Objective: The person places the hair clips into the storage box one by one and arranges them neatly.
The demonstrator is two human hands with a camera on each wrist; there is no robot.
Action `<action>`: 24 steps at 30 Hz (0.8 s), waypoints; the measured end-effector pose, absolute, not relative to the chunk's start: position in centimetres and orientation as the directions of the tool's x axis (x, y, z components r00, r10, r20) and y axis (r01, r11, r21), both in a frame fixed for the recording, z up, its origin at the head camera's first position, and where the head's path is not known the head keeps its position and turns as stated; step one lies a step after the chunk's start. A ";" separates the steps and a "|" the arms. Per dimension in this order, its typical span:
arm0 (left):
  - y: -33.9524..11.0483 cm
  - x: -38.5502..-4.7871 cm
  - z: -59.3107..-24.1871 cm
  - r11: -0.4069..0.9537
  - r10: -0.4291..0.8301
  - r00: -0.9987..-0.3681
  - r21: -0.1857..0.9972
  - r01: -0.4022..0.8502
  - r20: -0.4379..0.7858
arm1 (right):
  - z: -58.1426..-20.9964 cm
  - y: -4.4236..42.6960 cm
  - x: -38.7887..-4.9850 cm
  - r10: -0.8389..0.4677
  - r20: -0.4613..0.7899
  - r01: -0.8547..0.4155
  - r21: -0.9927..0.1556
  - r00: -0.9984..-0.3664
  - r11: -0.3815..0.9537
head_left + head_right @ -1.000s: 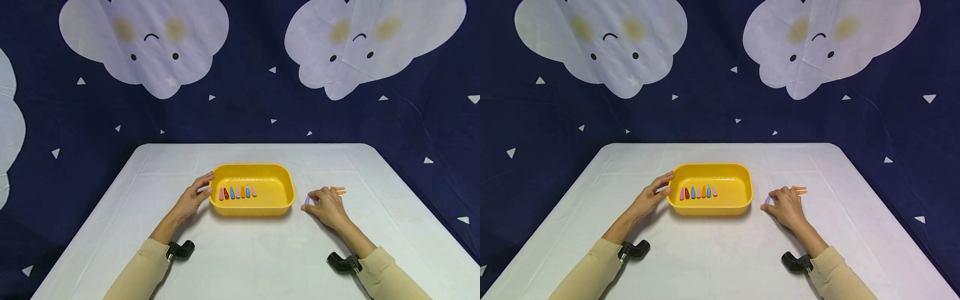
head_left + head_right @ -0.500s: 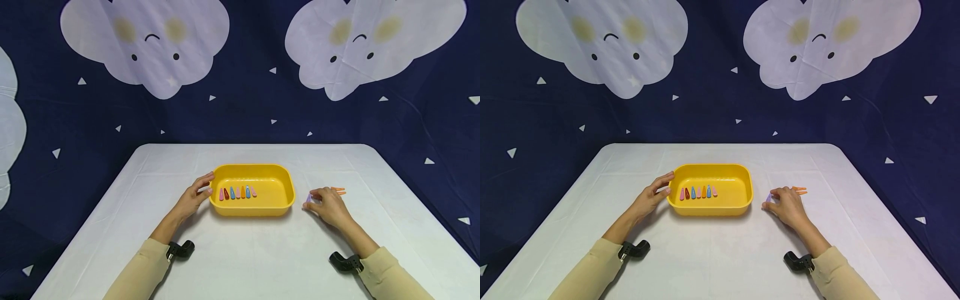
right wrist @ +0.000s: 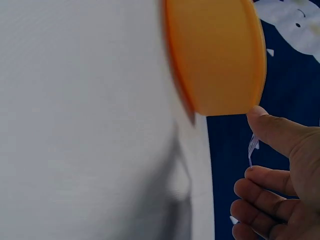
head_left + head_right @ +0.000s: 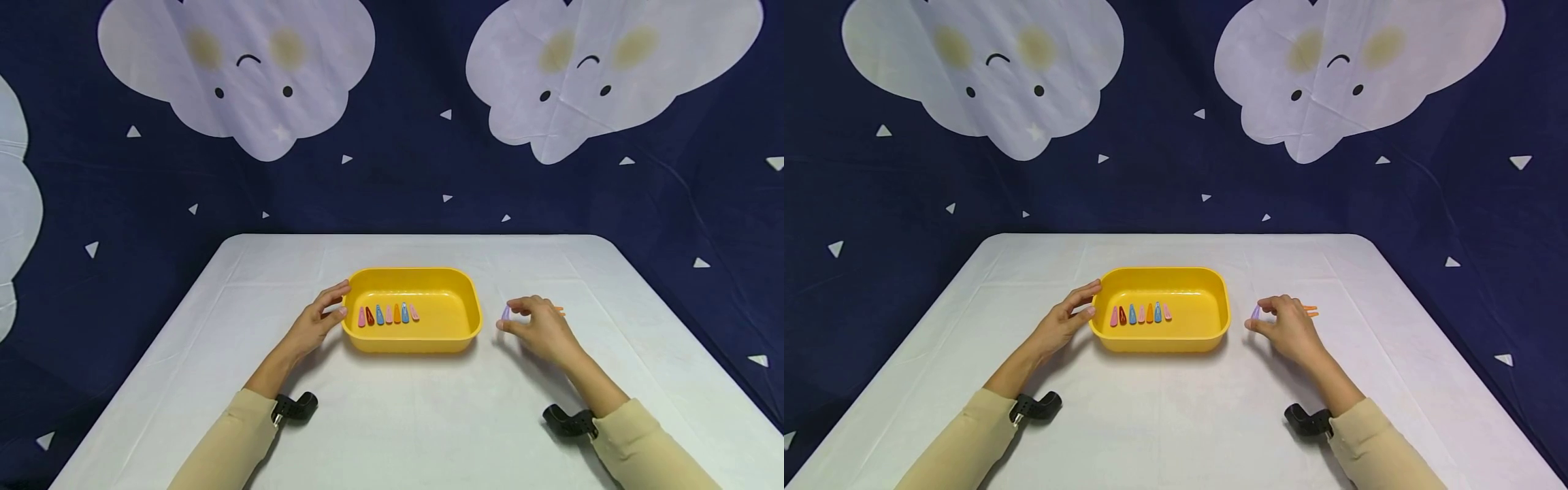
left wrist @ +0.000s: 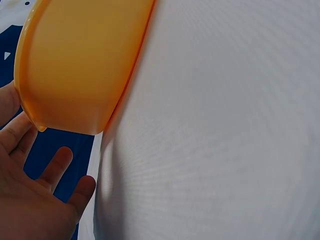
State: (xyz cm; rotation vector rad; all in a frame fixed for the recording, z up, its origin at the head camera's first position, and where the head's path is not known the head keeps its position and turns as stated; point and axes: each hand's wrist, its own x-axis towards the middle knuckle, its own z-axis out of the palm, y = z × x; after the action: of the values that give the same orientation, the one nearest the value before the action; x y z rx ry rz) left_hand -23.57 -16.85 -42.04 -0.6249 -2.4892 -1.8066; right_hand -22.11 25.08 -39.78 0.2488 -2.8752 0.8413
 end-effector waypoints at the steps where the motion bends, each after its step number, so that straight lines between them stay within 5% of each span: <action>1: -16.9 -23.6 -42.0 0.258 0.314 -0.920 0.912 0.319 0.233 | -39.6 25.0 -22.1 -0.120 0.174 -0.196 -0.524 -0.977 0.829; 24: -16.9 -23.6 -41.9 0.261 0.312 -0.927 0.919 0.296 0.210 | -35.5 22.7 -23.2 -0.170 0.206 -0.256 -0.532 -0.964 0.808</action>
State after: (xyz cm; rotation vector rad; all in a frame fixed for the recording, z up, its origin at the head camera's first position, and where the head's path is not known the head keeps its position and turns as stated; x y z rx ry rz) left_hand -23.58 -16.89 -41.88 -0.6042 -2.5055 -1.8199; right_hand -23.24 22.67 -35.51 0.3366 -2.8446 0.8681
